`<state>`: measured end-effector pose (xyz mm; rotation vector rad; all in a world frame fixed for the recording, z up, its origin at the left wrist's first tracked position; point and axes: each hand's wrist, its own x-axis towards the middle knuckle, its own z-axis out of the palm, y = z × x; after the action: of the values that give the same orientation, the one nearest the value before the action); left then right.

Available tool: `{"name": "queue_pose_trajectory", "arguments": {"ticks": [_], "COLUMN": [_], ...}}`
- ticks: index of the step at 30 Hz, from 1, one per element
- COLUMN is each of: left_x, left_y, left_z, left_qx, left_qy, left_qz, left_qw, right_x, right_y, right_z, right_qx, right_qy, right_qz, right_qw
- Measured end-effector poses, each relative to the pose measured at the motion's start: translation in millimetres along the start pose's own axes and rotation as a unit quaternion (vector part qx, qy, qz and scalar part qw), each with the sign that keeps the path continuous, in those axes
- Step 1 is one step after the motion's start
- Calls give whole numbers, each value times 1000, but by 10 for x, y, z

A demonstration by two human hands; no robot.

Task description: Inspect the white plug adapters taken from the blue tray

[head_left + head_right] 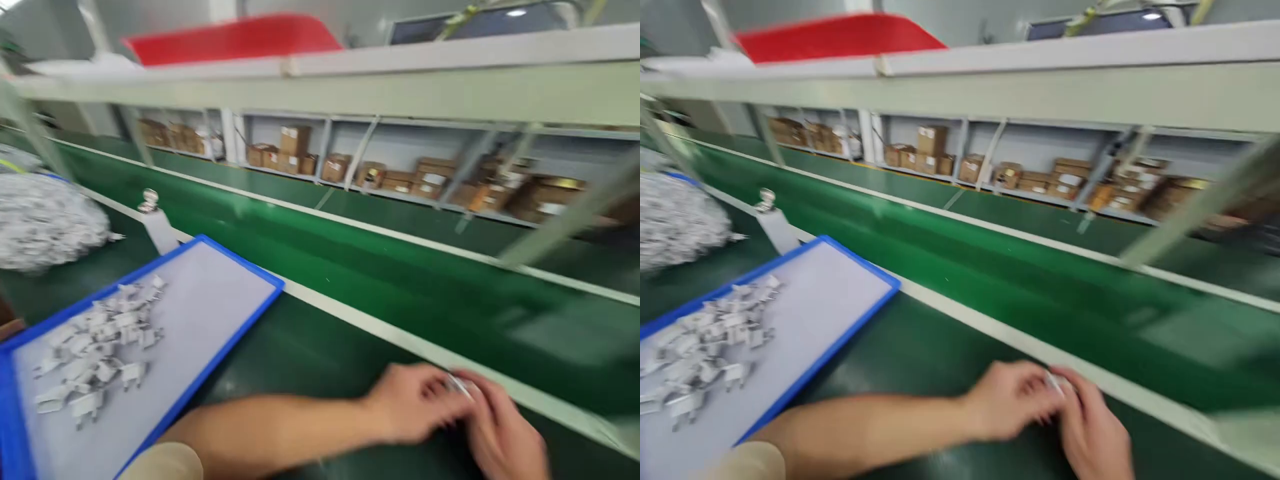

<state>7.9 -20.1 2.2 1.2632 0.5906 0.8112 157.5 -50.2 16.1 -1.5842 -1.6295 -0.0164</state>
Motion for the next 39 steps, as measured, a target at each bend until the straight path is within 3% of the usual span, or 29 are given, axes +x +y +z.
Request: {"name": "queue_pose_trajectory", "arguments": {"ticks": [3, 8, 11, 17, 22, 26, 30, 32, 35, 37, 39], "left_x": [-119, -171, -279, -585, -373, -21, 165, 199, 220, 224, 224], "left_y": [52, 359, 620, 871, 718, 360, 22, -49, -53, -27, -4], "left_z": [14, -73, -100, -157, -199, -348, -537, -590, -597, -579, -564], "left_qx": [-24, -81, -120, -171, -160, -147, -132, -131, -132, -129, -125], "left_qy": [27, 6, -16, -83, -83, -42, -24, -22, -23, -24, -25], "left_qz": [56, 78, 93, 60, 41, 16, -19, -29, -33, -33, -32], "left_qw": [998, 994, 988, 980, 983, 988, 991, 991, 990, 991, 991], "right_x": [-141, -137, -233, -525, -692, -745, -696, -651, -547, -460, -400], "right_y": [-200, -441, -514, -537, -636, -800, -926, -953, -1046, -1204, -1424], "right_z": [-46, 37, 22, 172, 148, 70, -26, -101, -274, -435, -606], "right_qx": [97, 145, 168, 99, -57, -159, -266, -254, -168, -73, 56], "right_qy": [11, 44, 28, -124, -220, -278, -304, -274, -167, -104, -89], "right_qz": [93, 135, 115, -6, -130, -176, -241, -252, -230, -213, -208], "right_qw": [991, 979, 979, 987, 965, 931, 883, 893, 944, 969, 973]}}
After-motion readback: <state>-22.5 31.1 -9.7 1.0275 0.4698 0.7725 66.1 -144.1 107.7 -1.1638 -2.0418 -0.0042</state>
